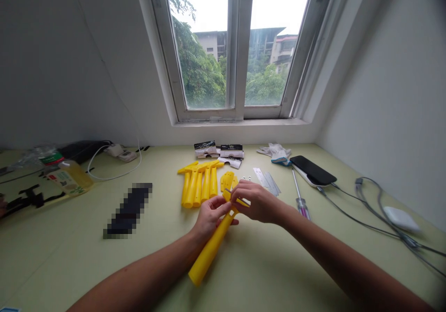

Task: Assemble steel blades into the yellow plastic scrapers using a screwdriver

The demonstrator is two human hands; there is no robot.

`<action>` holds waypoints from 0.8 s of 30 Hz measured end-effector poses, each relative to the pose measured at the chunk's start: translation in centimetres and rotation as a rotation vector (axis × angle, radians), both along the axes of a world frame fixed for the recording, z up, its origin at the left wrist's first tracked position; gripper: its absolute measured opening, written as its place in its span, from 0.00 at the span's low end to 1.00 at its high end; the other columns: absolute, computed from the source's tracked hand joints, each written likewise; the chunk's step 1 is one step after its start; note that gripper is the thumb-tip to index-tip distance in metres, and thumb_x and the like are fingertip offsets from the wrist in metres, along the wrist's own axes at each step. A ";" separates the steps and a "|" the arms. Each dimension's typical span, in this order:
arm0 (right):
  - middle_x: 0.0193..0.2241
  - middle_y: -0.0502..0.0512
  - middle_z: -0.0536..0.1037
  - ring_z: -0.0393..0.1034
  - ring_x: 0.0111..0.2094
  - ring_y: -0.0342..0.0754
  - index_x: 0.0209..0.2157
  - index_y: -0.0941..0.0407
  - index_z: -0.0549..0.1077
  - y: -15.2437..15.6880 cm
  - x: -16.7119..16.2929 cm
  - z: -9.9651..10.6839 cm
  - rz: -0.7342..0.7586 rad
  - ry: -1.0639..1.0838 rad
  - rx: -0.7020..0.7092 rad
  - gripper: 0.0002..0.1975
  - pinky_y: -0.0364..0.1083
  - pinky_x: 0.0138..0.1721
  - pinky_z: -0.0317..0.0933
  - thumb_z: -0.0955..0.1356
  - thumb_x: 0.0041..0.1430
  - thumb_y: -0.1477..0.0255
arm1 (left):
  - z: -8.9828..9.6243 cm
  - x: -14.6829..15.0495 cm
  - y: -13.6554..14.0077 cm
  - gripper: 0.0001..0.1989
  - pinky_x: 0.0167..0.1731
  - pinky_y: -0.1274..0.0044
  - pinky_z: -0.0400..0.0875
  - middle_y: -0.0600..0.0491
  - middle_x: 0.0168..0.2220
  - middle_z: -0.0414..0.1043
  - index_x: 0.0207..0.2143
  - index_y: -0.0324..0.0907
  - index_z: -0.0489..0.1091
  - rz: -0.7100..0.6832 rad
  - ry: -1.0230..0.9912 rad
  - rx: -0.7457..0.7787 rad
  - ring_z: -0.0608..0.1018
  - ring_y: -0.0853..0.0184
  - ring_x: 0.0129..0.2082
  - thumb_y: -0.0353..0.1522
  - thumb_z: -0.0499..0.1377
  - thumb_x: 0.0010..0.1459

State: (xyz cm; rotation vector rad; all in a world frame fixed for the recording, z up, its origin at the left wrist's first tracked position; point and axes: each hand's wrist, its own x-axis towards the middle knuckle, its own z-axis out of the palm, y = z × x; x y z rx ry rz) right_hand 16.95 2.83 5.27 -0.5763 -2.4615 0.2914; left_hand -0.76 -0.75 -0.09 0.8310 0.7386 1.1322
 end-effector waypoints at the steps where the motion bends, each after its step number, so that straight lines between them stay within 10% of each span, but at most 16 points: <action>1: 0.29 0.54 0.75 0.65 0.32 0.45 0.30 0.56 0.70 0.0 0.1 0.1 0.001 -0.006 -0.012 0.04 0.44 0.35 0.61 0.65 0.60 0.75 | 0.0 0.0 0.0 0.16 0.31 0.67 0.79 0.52 0.31 0.70 0.32 0.34 0.72 0.000 -0.002 -0.001 0.76 0.66 0.30 0.35 0.70 0.45; 24: 0.30 0.53 0.77 0.68 0.33 0.45 0.33 0.54 0.76 -0.4 0.2 1.0 -0.113 -0.101 -0.066 0.05 0.44 0.36 0.61 0.67 0.59 0.75 | 0.0 0.1 -0.1 0.16 0.30 0.67 0.79 0.50 0.33 0.72 0.33 0.34 0.73 -0.004 0.010 0.022 0.78 0.63 0.31 0.35 0.70 0.45</action>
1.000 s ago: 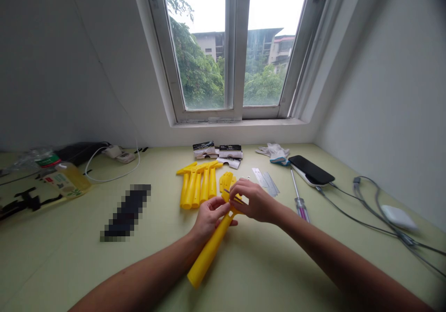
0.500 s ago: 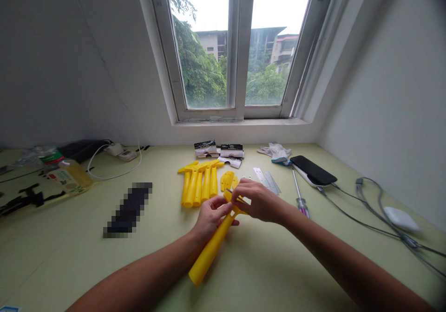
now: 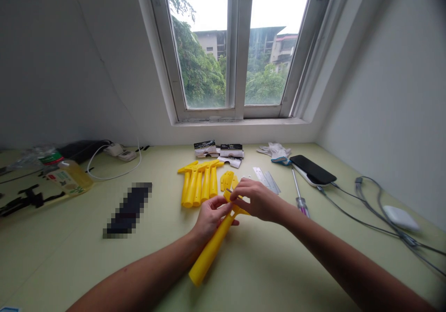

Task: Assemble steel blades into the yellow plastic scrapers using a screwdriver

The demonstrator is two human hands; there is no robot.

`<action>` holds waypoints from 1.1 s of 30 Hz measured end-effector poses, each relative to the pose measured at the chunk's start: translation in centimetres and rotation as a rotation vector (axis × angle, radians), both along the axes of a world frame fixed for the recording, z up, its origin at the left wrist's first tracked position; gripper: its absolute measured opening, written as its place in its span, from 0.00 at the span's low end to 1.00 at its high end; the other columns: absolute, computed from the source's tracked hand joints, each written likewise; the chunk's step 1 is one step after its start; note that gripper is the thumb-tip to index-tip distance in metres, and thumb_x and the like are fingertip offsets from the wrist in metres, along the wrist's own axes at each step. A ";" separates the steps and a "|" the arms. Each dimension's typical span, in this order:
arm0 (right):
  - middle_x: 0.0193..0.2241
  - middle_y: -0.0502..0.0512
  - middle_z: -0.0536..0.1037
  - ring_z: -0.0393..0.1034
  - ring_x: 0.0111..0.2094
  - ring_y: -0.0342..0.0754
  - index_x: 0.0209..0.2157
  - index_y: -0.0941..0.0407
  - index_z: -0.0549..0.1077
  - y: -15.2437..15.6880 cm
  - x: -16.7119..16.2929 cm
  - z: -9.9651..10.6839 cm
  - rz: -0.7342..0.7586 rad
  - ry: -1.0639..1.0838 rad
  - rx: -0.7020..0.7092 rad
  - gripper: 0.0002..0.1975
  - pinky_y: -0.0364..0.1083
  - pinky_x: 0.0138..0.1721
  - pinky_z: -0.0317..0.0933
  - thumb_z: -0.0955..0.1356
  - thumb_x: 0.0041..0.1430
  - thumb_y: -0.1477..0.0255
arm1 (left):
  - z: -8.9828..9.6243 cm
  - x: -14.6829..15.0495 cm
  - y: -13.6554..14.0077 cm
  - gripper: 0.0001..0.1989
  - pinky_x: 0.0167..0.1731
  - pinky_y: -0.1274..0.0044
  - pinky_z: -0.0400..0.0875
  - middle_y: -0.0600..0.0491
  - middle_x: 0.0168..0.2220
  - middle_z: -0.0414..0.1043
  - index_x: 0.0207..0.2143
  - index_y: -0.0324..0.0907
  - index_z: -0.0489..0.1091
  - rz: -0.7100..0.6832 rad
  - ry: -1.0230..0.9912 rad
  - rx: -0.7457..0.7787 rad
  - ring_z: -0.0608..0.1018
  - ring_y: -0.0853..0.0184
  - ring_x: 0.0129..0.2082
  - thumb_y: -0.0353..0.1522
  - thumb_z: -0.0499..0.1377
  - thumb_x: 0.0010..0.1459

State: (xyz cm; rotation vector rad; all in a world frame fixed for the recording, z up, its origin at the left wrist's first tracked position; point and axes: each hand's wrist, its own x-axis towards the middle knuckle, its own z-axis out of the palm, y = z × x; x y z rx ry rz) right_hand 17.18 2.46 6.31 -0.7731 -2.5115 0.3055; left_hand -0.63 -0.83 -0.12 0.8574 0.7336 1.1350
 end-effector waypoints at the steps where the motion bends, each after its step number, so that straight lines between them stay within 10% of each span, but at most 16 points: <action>1: 0.30 0.53 0.77 0.68 0.33 0.45 0.33 0.54 0.76 0.1 0.0 -0.1 -0.008 0.010 -0.016 0.04 0.44 0.36 0.61 0.67 0.58 0.75 | 0.0 0.0 0.0 0.16 0.30 0.67 0.79 0.50 0.33 0.72 0.33 0.34 0.73 0.002 -0.003 0.003 0.78 0.63 0.30 0.35 0.70 0.45; 16: 0.22 0.48 0.70 0.62 0.25 0.41 0.26 0.60 0.74 0.9 0.0 -0.5 -0.196 0.166 -0.686 0.10 0.40 0.25 0.54 0.72 0.46 0.67 | -0.2 0.3 -0.2 0.18 0.24 0.70 0.79 0.53 0.27 0.72 0.29 0.34 0.68 0.027 0.038 0.030 0.76 0.67 0.23 0.37 0.71 0.44; 25: 0.25 0.49 0.70 0.61 0.28 0.43 0.26 0.58 0.72 0.4 0.1 0.1 -0.181 0.094 -0.571 0.05 0.41 0.28 0.54 0.69 0.49 0.71 | -0.8 0.6 -0.2 0.19 0.21 0.72 0.77 0.52 0.25 0.73 0.29 0.35 0.68 0.038 0.035 0.054 0.75 0.68 0.18 0.38 0.71 0.43; 33: 0.23 0.44 0.61 0.54 0.25 0.39 0.26 0.57 0.60 1.3 -0.2 -1.8 -0.106 0.306 -0.817 0.13 0.39 0.24 0.50 0.71 0.46 0.73 | -1.0 0.5 0.0 0.18 0.21 0.71 0.77 0.50 0.26 0.73 0.29 0.35 0.69 0.039 0.043 0.054 0.77 0.66 0.20 0.39 0.70 0.43</action>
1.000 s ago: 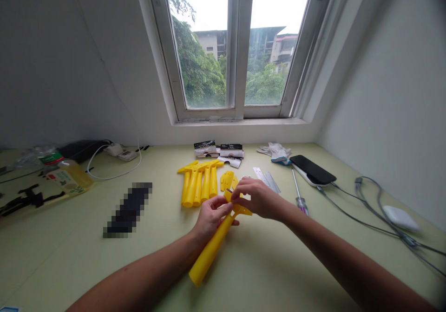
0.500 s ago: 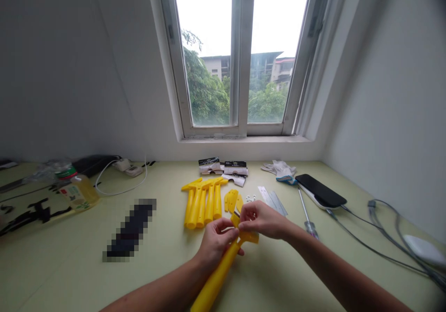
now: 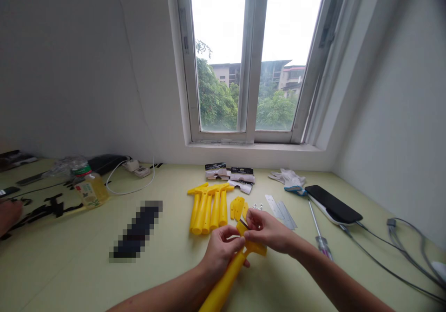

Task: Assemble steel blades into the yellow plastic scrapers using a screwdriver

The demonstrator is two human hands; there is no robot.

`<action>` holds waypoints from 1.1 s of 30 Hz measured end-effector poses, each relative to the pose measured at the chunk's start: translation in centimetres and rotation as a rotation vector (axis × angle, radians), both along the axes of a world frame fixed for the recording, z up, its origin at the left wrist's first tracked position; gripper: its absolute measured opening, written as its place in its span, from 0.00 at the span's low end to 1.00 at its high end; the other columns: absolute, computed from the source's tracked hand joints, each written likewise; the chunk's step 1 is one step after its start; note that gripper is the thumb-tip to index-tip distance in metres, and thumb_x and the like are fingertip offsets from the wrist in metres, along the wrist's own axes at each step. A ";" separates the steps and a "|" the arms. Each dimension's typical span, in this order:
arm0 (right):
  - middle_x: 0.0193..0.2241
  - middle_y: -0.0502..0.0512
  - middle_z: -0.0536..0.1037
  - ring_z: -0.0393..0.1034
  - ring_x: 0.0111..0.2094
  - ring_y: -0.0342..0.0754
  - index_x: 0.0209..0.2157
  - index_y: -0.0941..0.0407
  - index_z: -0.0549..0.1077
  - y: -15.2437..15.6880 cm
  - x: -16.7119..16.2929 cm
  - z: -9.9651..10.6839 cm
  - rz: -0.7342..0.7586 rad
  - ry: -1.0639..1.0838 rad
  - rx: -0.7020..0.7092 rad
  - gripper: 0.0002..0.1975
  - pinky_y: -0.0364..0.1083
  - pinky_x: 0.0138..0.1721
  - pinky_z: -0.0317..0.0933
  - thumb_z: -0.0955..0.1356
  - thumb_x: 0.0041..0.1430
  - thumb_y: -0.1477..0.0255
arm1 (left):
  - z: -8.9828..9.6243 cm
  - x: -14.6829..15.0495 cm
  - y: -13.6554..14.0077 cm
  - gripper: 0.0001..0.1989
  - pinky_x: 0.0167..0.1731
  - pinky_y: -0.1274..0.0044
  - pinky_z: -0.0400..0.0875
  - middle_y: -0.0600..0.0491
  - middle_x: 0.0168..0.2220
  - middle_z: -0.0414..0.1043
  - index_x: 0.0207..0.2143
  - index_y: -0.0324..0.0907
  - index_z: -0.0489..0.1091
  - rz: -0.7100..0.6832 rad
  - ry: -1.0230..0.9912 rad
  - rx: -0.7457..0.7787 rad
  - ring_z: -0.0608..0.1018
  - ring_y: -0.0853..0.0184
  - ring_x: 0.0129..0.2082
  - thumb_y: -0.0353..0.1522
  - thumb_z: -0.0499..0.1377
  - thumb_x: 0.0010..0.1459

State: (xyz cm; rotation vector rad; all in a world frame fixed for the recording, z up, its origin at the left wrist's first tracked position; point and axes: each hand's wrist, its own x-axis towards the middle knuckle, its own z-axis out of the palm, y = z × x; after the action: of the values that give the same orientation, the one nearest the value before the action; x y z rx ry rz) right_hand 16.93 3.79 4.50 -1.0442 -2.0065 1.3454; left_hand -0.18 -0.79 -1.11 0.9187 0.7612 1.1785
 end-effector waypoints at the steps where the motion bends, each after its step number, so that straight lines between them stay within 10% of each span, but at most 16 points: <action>1: 0.23 0.44 0.60 0.53 0.25 0.39 0.26 0.57 0.60 0.1 0.1 -0.1 0.005 0.008 0.000 0.14 0.39 0.24 0.50 0.71 0.46 0.72 | 0.0 0.0 0.0 0.19 0.21 0.71 0.77 0.51 0.26 0.73 0.29 0.35 0.69 0.003 0.001 0.000 0.76 0.66 0.19 0.39 0.70 0.43; 15: 0.25 0.46 0.64 0.56 0.27 0.40 0.27 0.58 0.65 0.3 0.9 0.0 0.114 0.076 -0.008 0.18 0.40 0.27 0.52 0.73 0.47 0.61 | 0.1 0.3 -0.2 0.21 0.19 0.73 0.75 0.50 0.28 0.72 0.31 0.35 0.72 -0.017 0.020 0.005 0.75 0.68 0.18 0.42 0.70 0.41; 24: 0.31 0.53 0.74 0.68 0.30 0.46 0.35 0.53 0.71 -1.4 6.4 2.2 -0.089 -0.378 0.481 0.07 0.44 0.30 0.62 0.62 0.61 0.68 | 0.5 0.2 0.0 0.20 0.20 0.73 0.77 0.48 0.31 0.74 0.30 0.34 0.72 -0.019 -0.013 -0.025 0.76 0.67 0.21 0.40 0.71 0.41; 29: 0.52 0.59 0.72 0.76 0.36 0.50 0.49 0.44 0.72 -5.0 15.9 -1.0 -0.156 -0.694 0.838 0.24 0.46 0.31 0.69 0.60 0.56 0.81 | 1.0 0.1 0.0 0.19 0.20 0.73 0.77 0.47 0.33 0.73 0.30 0.34 0.73 -0.040 -0.001 -0.038 0.76 0.66 0.23 0.38 0.71 0.40; 33: 0.51 0.56 0.74 0.74 0.45 0.52 0.48 0.44 0.73 -6.4 17.7 -3.5 -0.011 -0.738 0.950 0.24 0.48 0.40 0.70 0.61 0.54 0.82 | 0.8 -0.1 0.1 0.18 0.20 0.72 0.77 0.47 0.34 0.73 0.31 0.33 0.74 -0.048 -0.002 -0.023 0.76 0.65 0.25 0.38 0.70 0.42</action>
State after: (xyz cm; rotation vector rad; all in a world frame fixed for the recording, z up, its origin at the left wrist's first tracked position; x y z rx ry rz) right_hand 34.63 -2.56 1.00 -1.1049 -2.6643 -0.1643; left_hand -0.26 -0.70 -0.34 0.9120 0.7454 1.1268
